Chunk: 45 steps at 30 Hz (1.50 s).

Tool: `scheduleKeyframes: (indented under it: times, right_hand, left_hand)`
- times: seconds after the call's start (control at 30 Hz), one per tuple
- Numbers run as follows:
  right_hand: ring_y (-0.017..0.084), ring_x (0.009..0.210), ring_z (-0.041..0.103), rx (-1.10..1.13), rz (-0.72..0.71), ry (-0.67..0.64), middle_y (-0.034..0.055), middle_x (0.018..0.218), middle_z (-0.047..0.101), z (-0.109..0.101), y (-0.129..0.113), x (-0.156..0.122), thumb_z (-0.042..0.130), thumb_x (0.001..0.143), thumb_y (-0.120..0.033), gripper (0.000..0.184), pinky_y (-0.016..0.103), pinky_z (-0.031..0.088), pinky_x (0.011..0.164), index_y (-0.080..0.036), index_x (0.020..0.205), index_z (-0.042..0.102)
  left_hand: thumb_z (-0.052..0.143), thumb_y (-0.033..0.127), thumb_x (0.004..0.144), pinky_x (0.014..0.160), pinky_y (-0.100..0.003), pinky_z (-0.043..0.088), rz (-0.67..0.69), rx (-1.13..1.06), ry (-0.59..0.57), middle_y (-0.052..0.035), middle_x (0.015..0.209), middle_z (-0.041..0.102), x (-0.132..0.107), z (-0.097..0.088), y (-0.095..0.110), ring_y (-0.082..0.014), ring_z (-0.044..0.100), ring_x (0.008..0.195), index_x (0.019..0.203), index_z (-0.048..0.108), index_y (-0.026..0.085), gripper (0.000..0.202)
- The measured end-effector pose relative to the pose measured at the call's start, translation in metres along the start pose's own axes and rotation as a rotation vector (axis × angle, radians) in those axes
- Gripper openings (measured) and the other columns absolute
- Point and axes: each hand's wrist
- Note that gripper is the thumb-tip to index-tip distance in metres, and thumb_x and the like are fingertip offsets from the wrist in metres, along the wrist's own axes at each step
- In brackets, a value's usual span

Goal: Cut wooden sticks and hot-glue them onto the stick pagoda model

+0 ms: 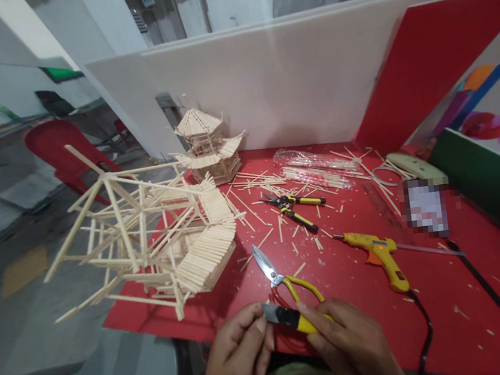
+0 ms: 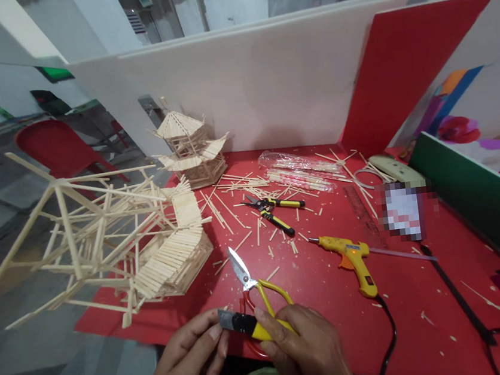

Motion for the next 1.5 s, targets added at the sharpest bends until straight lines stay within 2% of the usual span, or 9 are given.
scheduleKeyframes:
  times: [0.23, 0.37, 0.6, 1.0, 1.17, 1.33, 1.43, 1.5]
  right_hand:
    - [0.016, 0.071, 0.058, 0.020, -0.004, -0.011, 0.0054, 0.082, 0.064, 0.003, 0.000, -0.005, 0.054, 0.093, -0.013, 0.046, 0.027, 0.044, 0.059, -0.019, 0.138, 0.053]
    - [0.017, 0.073, 0.058, 0.035, 0.005, -0.014, 0.0062, 0.085, 0.064, 0.005, 0.001, -0.006, 0.054, 0.093, -0.013, 0.047, 0.028, 0.044, 0.060, -0.020, 0.140, 0.052]
    - [0.017, 0.073, 0.059, 0.031, 0.004, -0.008, 0.0057, 0.085, 0.064, 0.005, 0.002, -0.006, 0.055, 0.092, -0.013, 0.048, 0.028, 0.043, 0.061, -0.020, 0.140, 0.052]
    - [0.017, 0.073, 0.059, 0.007, 0.005, -0.006, 0.0061, 0.086, 0.065, 0.007, 0.004, -0.012, 0.054, 0.093, -0.015, 0.048, 0.028, 0.044, 0.061, -0.022, 0.140, 0.052]
    - [0.016, 0.075, 0.060, -0.038, 0.005, -0.014, 0.0052, 0.089, 0.065, 0.010, 0.001, -0.018, 0.054, 0.093, -0.017, 0.049, 0.028, 0.045, 0.065, -0.024, 0.142, 0.050]
    - [0.017, 0.076, 0.061, -0.210, 0.019, 0.063, 0.0049, 0.091, 0.067, 0.017, -0.006, -0.029, 0.052, 0.097, -0.026, 0.042, 0.030, 0.043, 0.068, -0.030, 0.139, 0.054]
    - [0.015, 0.068, 0.059, -0.331, -0.017, 0.120, 0.0029, 0.084, 0.068, 0.004, 0.001, -0.027, 0.051, 0.098, -0.030, 0.038, 0.028, 0.041, 0.063, -0.033, 0.135, 0.058]
    - [0.014, 0.063, 0.057, -0.417, 0.066, 0.227, 0.0024, 0.080, 0.068, -0.011, 0.007, -0.021, 0.052, 0.098, -0.027, 0.039, 0.026, 0.040, 0.057, -0.032, 0.137, 0.058]
  left_hand:
    - [0.063, 0.056, 0.086, 0.043, -0.019, 0.022, -0.001, 0.018, 0.037, 0.0050, 0.056, 0.048, 0.003, 0.001, -0.004, -0.0040, 0.034, 0.043, 0.072, 0.059, 0.015, 0.044]
    - [0.062, 0.059, 0.086, 0.041, -0.020, 0.020, -0.007, 0.041, 0.040, 0.0055, 0.050, 0.046, 0.003, 0.003, -0.003, -0.0045, 0.032, 0.040, 0.067, 0.056, 0.016, 0.047]
    - [0.068, 0.068, 0.075, 0.038, -0.020, 0.017, -0.051, -0.003, 0.079, 0.0062, 0.049, 0.043, 0.000, 0.011, 0.005, -0.0042, 0.029, 0.038, 0.062, 0.053, 0.017, 0.054]
    - [0.069, 0.065, 0.076, 0.041, -0.019, 0.018, -0.066, -0.014, 0.091, 0.0060, 0.050, 0.042, -0.002, 0.007, -0.004, -0.0047, 0.030, 0.041, 0.064, 0.055, 0.017, 0.052]
    - [0.068, 0.060, 0.080, 0.048, -0.019, 0.022, 0.011, 0.010, 0.131, 0.0041, 0.053, 0.042, -0.007, 0.005, -0.008, -0.0063, 0.034, 0.049, 0.062, 0.057, 0.016, 0.049]
    - [0.068, 0.060, 0.080, 0.044, -0.021, 0.017, -0.042, -0.012, 0.087, 0.0056, 0.051, 0.039, -0.017, 0.005, -0.004, -0.0056, 0.027, 0.045, 0.064, 0.056, 0.016, 0.048]
    - [0.072, 0.062, 0.076, 0.042, -0.021, 0.017, -0.077, -0.043, 0.131, 0.0052, 0.050, 0.040, -0.029, 0.000, -0.001, -0.0061, 0.028, 0.044, 0.063, 0.058, 0.018, 0.048]
    - [0.075, 0.063, 0.070, 0.041, -0.021, 0.022, -0.094, -0.054, 0.208, 0.0035, 0.050, 0.044, -0.038, -0.005, 0.001, -0.0079, 0.033, 0.045, 0.063, 0.062, 0.019, 0.047]
Point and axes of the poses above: each hand's wrist, its own x-axis towards the middle knuckle, its own z-axis out of the palm, y = z × x
